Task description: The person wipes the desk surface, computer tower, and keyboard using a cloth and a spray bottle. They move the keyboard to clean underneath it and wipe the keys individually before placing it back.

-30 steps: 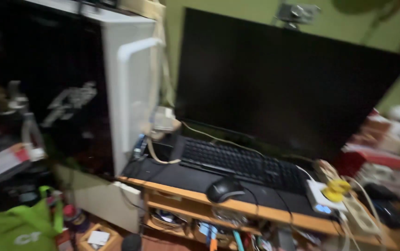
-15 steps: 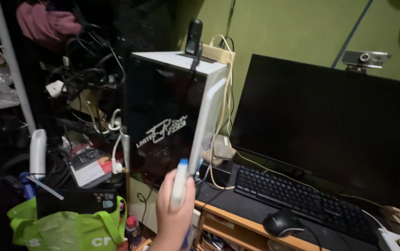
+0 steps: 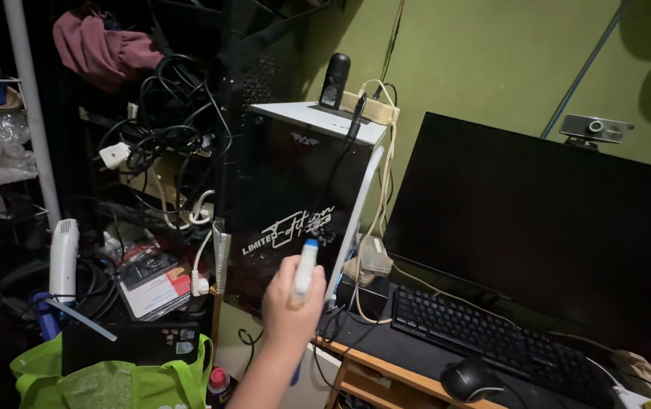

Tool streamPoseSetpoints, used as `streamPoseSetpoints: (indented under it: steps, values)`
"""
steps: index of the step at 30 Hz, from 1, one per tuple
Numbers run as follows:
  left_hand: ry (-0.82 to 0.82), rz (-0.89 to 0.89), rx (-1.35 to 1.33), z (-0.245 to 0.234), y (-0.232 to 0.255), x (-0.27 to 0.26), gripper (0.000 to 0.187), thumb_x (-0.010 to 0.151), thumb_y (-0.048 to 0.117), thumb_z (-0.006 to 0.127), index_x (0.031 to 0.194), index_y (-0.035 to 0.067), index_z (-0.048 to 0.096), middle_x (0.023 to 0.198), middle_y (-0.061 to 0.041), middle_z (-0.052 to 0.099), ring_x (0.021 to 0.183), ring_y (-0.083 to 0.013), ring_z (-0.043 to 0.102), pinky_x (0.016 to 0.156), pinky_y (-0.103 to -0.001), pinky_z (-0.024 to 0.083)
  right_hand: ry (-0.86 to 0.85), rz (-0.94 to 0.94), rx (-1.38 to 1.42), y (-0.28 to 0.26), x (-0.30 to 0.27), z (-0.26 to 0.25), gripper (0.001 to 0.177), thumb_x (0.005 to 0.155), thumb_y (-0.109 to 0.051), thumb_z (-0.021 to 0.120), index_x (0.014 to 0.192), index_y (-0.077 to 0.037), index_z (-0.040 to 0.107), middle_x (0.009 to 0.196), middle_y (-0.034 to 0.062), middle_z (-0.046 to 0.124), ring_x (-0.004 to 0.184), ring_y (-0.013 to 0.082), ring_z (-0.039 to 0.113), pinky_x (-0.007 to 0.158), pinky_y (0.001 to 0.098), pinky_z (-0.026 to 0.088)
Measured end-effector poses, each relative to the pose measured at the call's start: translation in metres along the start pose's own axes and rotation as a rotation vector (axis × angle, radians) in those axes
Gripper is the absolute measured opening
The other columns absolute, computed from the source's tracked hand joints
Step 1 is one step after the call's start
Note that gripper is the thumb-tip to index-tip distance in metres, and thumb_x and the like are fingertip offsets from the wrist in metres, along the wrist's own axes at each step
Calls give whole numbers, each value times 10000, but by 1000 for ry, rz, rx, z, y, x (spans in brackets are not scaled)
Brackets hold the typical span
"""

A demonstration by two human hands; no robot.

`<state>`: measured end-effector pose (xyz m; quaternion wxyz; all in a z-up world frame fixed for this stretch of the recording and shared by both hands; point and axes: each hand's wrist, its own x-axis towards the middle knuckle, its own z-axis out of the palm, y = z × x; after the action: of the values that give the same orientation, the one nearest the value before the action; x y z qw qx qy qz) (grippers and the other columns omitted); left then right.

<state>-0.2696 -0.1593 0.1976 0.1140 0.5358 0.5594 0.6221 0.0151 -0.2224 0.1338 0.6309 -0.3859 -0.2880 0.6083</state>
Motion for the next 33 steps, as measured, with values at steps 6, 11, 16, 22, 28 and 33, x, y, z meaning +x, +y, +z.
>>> streamPoseSetpoints:
  steps: [6, 11, 16, 22, 28, 33]
  values:
    - [-20, -383, -93, -38, 5, -16, 696, 944, 421, 562, 1585, 219, 383, 925, -84, 719, 647, -157, 664, 513, -294, 586, 59, 74, 2, -13, 25, 104, 616, 1086, -464, 300, 1479, -50, 533, 1366, 261, 580, 1180, 417, 538, 986, 475, 412]
    - [147, -197, -26, -65, -6, -25, 268, 916, 340, 593, 985, 89, 654, 1698, -49, 356, 621, -222, 786, 557, -363, 601, -354, -1635, -723, -8, 47, 221, 116, 1010, -79, 597, 1067, -98, 696, 1159, 106, 725, 1215, 296, 698, 1080, 386, 558]
    - [291, 108, 23, -79, -39, -29, 192, 859, 237, 689, 983, 92, 666, 1587, -212, 490, 1227, -335, 657, 886, -424, 504, -654, -1914, -1692, 87, 128, 178, 369, 982, -108, 519, 1303, 14, 656, 1082, 167, 700, 1034, 363, 624, 1189, 549, 356]
    - [320, 49, 101, -81, -60, -38, 260, 791, 300, 743, 1018, 179, 707, 1604, -90, 518, 1208, -256, 674, 819, -384, 527, -353, -1643, -1895, 20, 109, 224, 466, 1071, -389, 377, 1414, -76, 419, 1396, 174, 542, 1336, 324, 527, 1174, 470, 330]
    - [423, 104, 33, -65, -66, -36, 264, 798, 246, 747, 1024, 119, 695, 1546, -156, 564, 1212, -266, 661, 901, -352, 487, -71, -1890, -1788, 18, 116, 282, 419, 1013, -329, 517, 1359, -116, 617, 1431, 151, 586, 1432, 367, 421, 1200, 516, 319]
    - [456, 109, 50, -65, -73, -42, 273, 801, 269, 743, 1019, 112, 693, 1530, -170, 578, 1067, -298, 715, 833, -383, 515, -386, -2017, -2357, 112, 140, 186, 674, 999, -334, 357, 1638, -138, 269, 1571, 128, 464, 1416, 315, 448, 1257, 486, 249]
